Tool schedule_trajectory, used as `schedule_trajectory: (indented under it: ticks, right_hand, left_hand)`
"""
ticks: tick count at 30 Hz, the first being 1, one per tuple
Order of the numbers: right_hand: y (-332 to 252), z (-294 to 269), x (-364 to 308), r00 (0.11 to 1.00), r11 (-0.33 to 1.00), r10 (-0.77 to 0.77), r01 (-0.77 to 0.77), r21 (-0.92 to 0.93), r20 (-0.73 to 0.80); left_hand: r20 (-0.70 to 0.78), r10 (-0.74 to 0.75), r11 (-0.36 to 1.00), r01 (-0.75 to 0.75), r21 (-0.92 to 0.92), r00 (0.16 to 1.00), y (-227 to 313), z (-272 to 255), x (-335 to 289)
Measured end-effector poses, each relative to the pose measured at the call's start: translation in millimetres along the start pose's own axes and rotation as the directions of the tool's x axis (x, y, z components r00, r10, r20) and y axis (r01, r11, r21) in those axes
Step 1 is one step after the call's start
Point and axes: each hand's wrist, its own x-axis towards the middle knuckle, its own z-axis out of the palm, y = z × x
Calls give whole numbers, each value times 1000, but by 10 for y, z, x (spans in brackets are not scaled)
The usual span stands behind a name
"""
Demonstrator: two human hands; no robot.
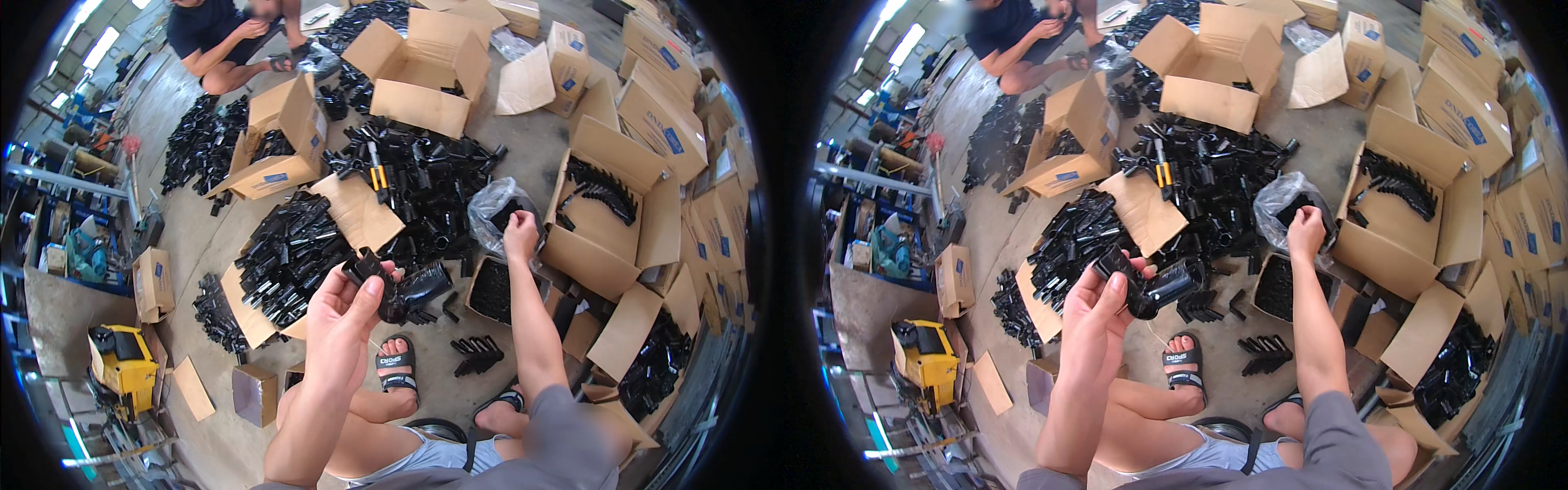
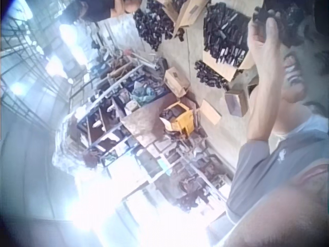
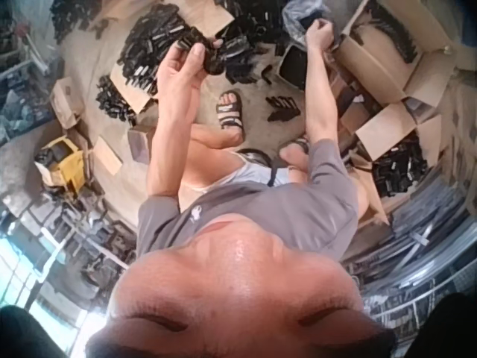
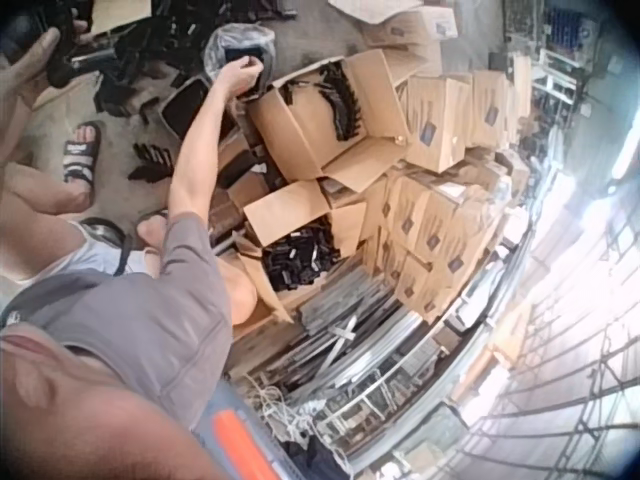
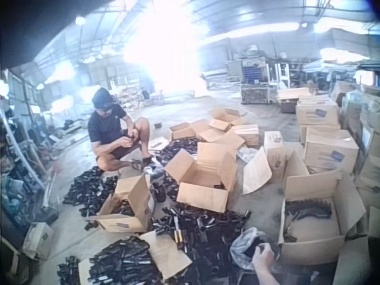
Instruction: The person picks up black plastic elbow joints from the floor and places them into cardboard boxes while sitting on the floor.
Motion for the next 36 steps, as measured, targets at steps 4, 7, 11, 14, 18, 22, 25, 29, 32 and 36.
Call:
schedule_trajectory:
  ticks: [4,7,11,14,18,22,25,29,32,36]
  right_hand:
    - [-1144,-786,-981,984,724,-20,-106,681,175]
    - [-1959,-1460,-1815,913,630,-108,-243,738,393]
    - [-2385,-1706,-2228,914,515,-218,-190,836,342]
    - [-2481,-1798,-2294,916,571,-298,-57,819,271]
    - [-2527,-1898,-2396,925,574,-267,-72,816,269]
    - [-2599,-1935,-2489,916,555,-300,-59,830,266]
    - [-2604,-1934,-2540,916,493,-253,-154,856,310]
    - [-2539,-1890,-2631,877,295,-179,-385,874,446]
    - [-2514,-1857,-2680,841,148,-164,-496,855,516]
    - [-2519,-1922,-2758,840,104,-103,-524,845,533]
  left_hand:
    - [-58,-91,975,76,-211,994,51,-69,13]
    - [-32,-114,953,100,-287,993,-3,-129,-7]
    - [-13,-123,940,112,-322,992,-57,-152,-104]
    - [-7,-95,929,86,-359,995,-44,-162,-192]
    - [57,-42,930,60,-364,997,25,-175,-336]
    - [104,13,936,25,-350,994,50,-208,-495]
    - [95,133,957,-103,-271,987,47,-233,-568]
    - [98,289,936,-260,-238,952,-1,-222,-648]
    - [132,393,909,-363,-205,910,-20,-211,-690]
    - [201,451,892,-440,-99,869,-26,-191,-752]
